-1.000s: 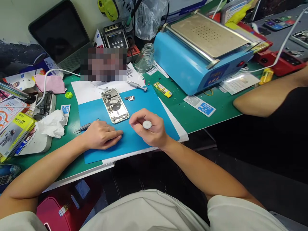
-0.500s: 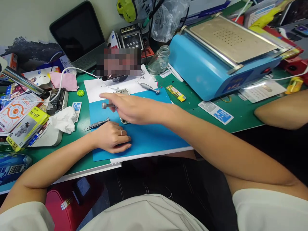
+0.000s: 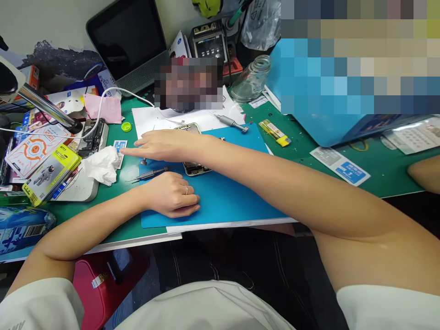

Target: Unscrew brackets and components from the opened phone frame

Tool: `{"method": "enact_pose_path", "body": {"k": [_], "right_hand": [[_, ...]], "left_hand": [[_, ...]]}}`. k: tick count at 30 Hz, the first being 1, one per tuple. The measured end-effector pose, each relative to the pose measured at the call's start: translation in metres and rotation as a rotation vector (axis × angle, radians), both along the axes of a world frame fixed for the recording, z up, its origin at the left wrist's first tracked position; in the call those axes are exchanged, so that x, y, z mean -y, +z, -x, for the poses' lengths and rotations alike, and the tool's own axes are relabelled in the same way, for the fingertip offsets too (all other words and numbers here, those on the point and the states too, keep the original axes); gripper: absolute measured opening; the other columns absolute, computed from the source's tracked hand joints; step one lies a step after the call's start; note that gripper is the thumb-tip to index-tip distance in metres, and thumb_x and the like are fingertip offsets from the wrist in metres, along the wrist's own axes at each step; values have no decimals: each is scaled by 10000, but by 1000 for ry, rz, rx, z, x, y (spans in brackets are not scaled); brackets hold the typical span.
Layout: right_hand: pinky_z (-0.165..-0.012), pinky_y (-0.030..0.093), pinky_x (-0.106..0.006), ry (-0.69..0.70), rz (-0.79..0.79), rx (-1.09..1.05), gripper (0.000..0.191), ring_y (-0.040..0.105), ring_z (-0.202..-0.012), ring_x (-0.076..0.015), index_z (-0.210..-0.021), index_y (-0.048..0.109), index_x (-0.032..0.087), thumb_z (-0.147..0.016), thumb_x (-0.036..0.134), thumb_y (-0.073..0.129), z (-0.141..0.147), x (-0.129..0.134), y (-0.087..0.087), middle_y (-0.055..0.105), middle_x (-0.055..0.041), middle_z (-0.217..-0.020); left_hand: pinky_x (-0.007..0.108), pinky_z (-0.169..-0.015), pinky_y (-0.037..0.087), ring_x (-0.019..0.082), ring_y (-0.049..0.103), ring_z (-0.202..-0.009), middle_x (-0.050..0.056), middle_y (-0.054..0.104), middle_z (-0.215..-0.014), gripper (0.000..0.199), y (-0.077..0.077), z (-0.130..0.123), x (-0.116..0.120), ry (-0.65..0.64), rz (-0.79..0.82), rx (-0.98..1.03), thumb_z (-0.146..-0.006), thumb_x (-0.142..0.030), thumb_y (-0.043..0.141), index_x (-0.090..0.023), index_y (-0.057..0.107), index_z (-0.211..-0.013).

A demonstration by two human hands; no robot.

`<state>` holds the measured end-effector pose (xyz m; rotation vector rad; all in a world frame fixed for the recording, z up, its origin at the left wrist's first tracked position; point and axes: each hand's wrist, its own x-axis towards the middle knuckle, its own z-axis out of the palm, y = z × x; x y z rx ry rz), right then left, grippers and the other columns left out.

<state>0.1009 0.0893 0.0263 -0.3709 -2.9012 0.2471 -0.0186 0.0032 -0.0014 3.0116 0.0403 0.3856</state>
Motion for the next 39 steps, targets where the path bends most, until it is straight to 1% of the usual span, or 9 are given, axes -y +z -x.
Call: {"method": "enact_pose_path", "body": {"k": [5, 9, 17, 24, 26, 28, 31, 34, 39], "right_hand": [[-995, 533, -431, -8, -127, 64, 556, 607, -1249, -237, -1567, 275, 247, -1027, 141, 352, -6, 2, -5, 594, -147, -1410], [-1012, 538, -465, -3, -169, 107, 525, 585, -1314, -287, -1558, 303, 206, -1039, 178, 373, -7, 3, -7, 529, -214, -1478], [-1000, 562, -417, -26, -121, 117, 586, 598, -1314, -242, -1572, 266, 227, -1013, 68, 341, -8, 4, -11, 564, -172, -1460], [-1065, 520, -412, -46, -59, 50, 585, 509, -1403, -238, -1555, 307, 185, -991, 31, 332, -16, 10, -10, 529, -157, -1503], [-987, 548, -382, -77, -65, -16, 550, 569, -1323, -227, -1529, 344, 179, -994, 51, 346, -23, 17, -9, 579, -139, -1451], [-846, 560, -334, -126, -80, -72, 445, 650, -1131, -204, -1438, 463, 184, -1008, 107, 377, -30, 27, -7, 676, -108, -1289], [-673, 482, -289, -122, -132, -50, 242, 640, -931, -192, -1103, 661, 154, -1006, 167, 440, -35, 38, -4, 715, -91, -1021], [-592, 375, -292, -89, -159, 45, 179, 584, -844, -195, -866, 666, 147, -973, 189, 529, -31, 42, 0, 674, -83, -887], [-544, 272, -292, -108, -108, 155, 148, 526, -747, -170, -796, 635, 152, -921, 119, 562, -21, 42, 3, 651, -55, -816]], "left_hand": [[366, -540, 350, 144, 577, -546, 10, 659, -652, 385, -1, 0, -1, 23, 2, 27, -1041, -318, 413, -198, 618, -738], [362, -535, 349, 143, 571, -533, 3, 652, -634, 391, -3, 0, -2, 24, -2, 66, -1041, -317, 416, -194, 622, -731], [359, -543, 346, 147, 586, -547, 7, 655, -642, 387, -3, 0, -2, 24, 1, 45, -1048, -316, 408, -194, 632, -757], [357, -528, 330, 142, 572, -520, -5, 637, -611, 372, -5, 0, -2, 23, -21, 126, -1029, -298, 454, -192, 618, -713], [355, -527, 333, 143, 574, -520, -5, 637, -609, 369, -6, 0, -2, 21, -23, 140, -1025, -288, 458, -192, 617, -706], [352, -525, 341, 142, 575, -518, -2, 641, -612, 368, -7, -1, -1, 6, -23, 140, -1023, -279, 456, -190, 620, -706], [350, -508, 344, 143, 569, -508, 5, 639, -611, 368, -8, -1, 0, -34, -38, 113, -1028, -281, 446, -185, 634, -727], [349, -498, 347, 143, 566, -503, 4, 613, -589, 369, -8, -2, 3, -74, -82, 120, -1031, -277, 447, -179, 641, -733], [336, -477, 324, 133, 532, -484, -19, 539, -544, 340, -5, -2, 8, -109, -166, 223, -1009, -242, 499, -177, 626, -700]]}}
